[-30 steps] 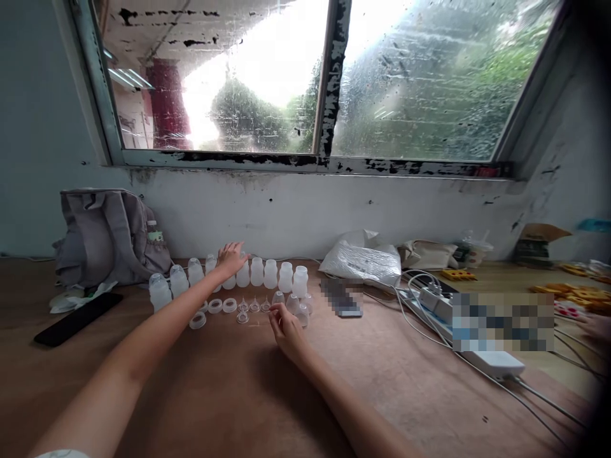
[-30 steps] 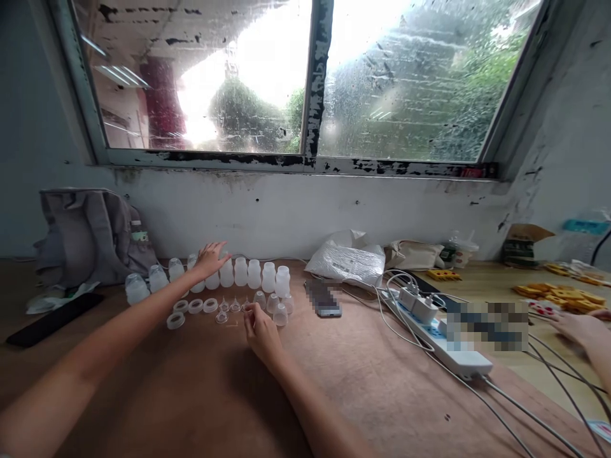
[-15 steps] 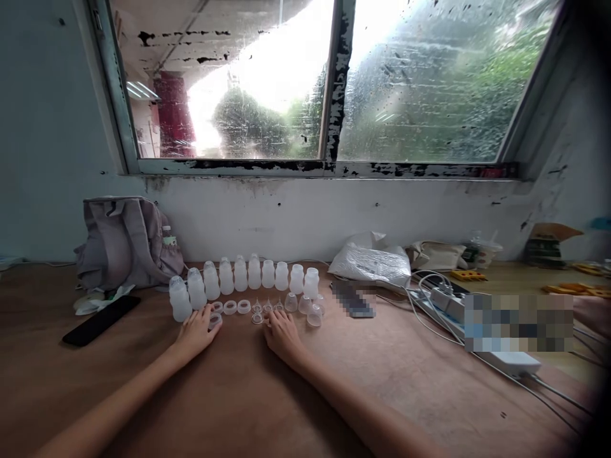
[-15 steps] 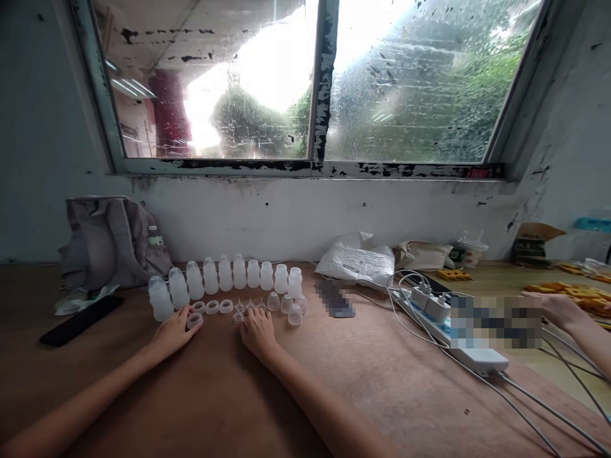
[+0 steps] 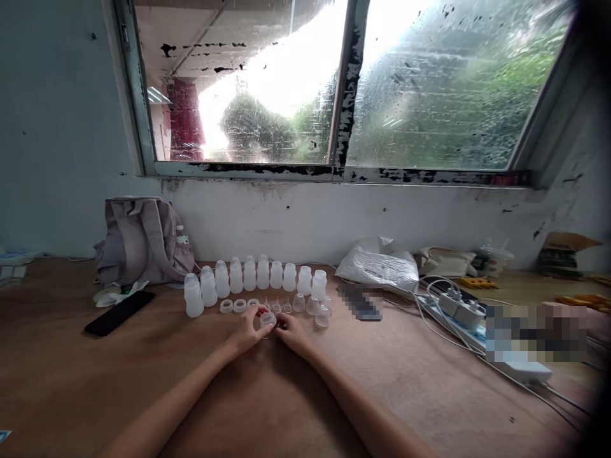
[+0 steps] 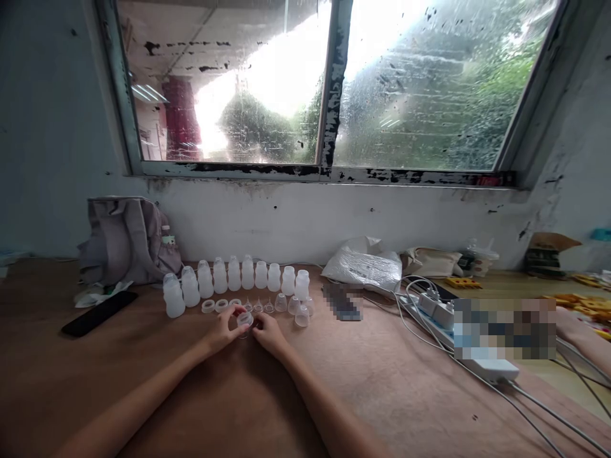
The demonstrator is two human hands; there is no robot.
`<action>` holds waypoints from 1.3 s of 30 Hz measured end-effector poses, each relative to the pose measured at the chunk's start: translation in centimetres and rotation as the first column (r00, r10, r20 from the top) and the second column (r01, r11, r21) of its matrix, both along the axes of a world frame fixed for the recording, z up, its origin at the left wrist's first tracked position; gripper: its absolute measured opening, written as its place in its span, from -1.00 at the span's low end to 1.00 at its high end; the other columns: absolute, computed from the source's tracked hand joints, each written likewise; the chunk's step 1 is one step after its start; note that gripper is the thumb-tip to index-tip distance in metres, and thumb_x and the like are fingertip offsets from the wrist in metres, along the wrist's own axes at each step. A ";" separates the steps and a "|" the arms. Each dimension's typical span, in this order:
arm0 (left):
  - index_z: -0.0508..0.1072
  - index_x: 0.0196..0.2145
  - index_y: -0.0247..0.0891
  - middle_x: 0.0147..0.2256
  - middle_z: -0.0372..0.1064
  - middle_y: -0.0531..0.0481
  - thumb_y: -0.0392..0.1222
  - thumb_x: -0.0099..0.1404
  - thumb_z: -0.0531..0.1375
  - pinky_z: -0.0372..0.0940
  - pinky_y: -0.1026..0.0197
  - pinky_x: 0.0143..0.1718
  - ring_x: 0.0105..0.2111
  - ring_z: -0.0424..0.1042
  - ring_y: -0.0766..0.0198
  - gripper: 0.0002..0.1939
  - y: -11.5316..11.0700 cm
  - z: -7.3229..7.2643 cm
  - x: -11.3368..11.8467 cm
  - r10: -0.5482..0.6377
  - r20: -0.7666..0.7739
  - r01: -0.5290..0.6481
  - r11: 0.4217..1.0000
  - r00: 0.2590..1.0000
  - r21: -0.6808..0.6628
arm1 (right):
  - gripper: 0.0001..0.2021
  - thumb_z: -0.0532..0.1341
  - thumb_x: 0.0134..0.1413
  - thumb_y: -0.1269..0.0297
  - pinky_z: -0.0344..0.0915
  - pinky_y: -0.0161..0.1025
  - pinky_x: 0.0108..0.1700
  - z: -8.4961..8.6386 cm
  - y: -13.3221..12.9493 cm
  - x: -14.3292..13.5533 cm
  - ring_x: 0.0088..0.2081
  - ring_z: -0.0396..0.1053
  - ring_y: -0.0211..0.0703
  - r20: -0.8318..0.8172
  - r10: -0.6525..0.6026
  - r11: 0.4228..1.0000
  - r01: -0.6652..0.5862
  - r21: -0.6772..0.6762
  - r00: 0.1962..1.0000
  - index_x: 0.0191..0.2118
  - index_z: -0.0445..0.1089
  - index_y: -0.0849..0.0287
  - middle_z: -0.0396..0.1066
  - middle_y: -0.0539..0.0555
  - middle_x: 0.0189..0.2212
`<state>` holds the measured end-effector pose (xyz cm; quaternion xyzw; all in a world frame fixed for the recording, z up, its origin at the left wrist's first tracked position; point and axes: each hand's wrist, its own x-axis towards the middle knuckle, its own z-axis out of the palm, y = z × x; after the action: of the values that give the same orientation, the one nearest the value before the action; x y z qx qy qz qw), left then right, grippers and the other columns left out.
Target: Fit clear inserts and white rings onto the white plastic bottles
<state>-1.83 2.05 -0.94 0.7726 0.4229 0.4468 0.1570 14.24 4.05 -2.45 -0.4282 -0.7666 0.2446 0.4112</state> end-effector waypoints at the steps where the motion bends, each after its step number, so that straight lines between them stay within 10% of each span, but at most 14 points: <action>1: 0.27 -0.27 -0.24 -0.29 0.27 -0.02 -0.19 0.04 0.16 0.23 0.15 -0.20 -0.28 0.29 0.23 -0.75 0.1 0.1 0.2 -0.027 -0.015 0.027 1.000 1.000 0.008 | -0.85 0.08 -0.24 0.43 0.21 -0.30 -0.38 0.0 0.3 0.4 -0.46 0.29 -0.23 -0.122 0.025 0.996 -0.035 -0.077 0.992 -0.44 0.34 0.20 0.35 -0.01 -0.54; 7: 0.25 -0.23 -0.23 -0.28 0.23 -0.04 -0.24 0.01 0.16 0.19 0.11 -0.17 -0.25 0.26 0.19 -0.69 -0.1 0.3 -0.2 -0.049 -0.110 0.056 0.997 0.993 0.060 | -0.82 0.08 -0.30 0.41 0.20 -0.33 -0.50 0.5 0.9 1.1 -0.60 0.24 -0.30 -0.489 -0.004 0.955 -0.142 -0.261 0.872 -0.45 0.34 0.23 0.31 -0.07 -0.63; 25: 0.30 -0.17 -0.20 -0.19 0.24 -0.07 -0.05 0.05 0.17 0.12 0.08 -0.09 -0.14 0.23 0.12 -0.63 -0.3 0.0 -1.4 -0.044 -0.317 0.042 0.999 0.947 -0.014 | -0.80 0.06 -0.28 0.45 0.19 -0.36 -0.46 -0.1 0.7 0.5 -0.56 0.24 -0.31 -0.274 0.015 0.962 -0.088 -0.259 0.962 -0.42 0.36 0.25 0.32 -0.03 -0.57; 32: 0.29 -0.47 -0.26 -0.51 0.25 0.06 -0.09 0.19 0.03 0.18 0.29 -0.42 -0.48 0.27 0.33 -0.80 0.5 -0.6 -1.0 0.000 0.030 0.003 0.994 1.000 -0.106 | -0.77 0.01 -0.29 0.50 0.21 -0.33 -0.40 -0.1 0.2 0.0 -0.49 0.26 -0.27 -0.230 -0.002 0.987 -0.034 -0.155 0.973 -0.42 0.32 0.21 0.31 -0.03 -0.55; 39: 0.23 -0.43 -0.26 -0.51 0.24 0.08 0.02 0.13 0.09 0.23 0.33 -0.55 -0.52 0.29 0.35 -0.73 0.3 -0.8 -0.2 -0.022 0.463 0.220 0.899 0.886 -0.378 | -0.82 0.06 -0.15 0.39 0.20 -0.37 -0.44 0.4 -1.8 -1.8 -0.47 0.25 -0.30 -0.288 0.098 0.990 -0.123 -0.073 0.953 -0.32 0.26 0.17 0.32 -0.02 -0.43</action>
<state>-2.02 2.30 -1.73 0.6222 0.4110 0.4999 0.4406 12.49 2.27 -2.06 -0.3633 -0.7109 0.3601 0.4827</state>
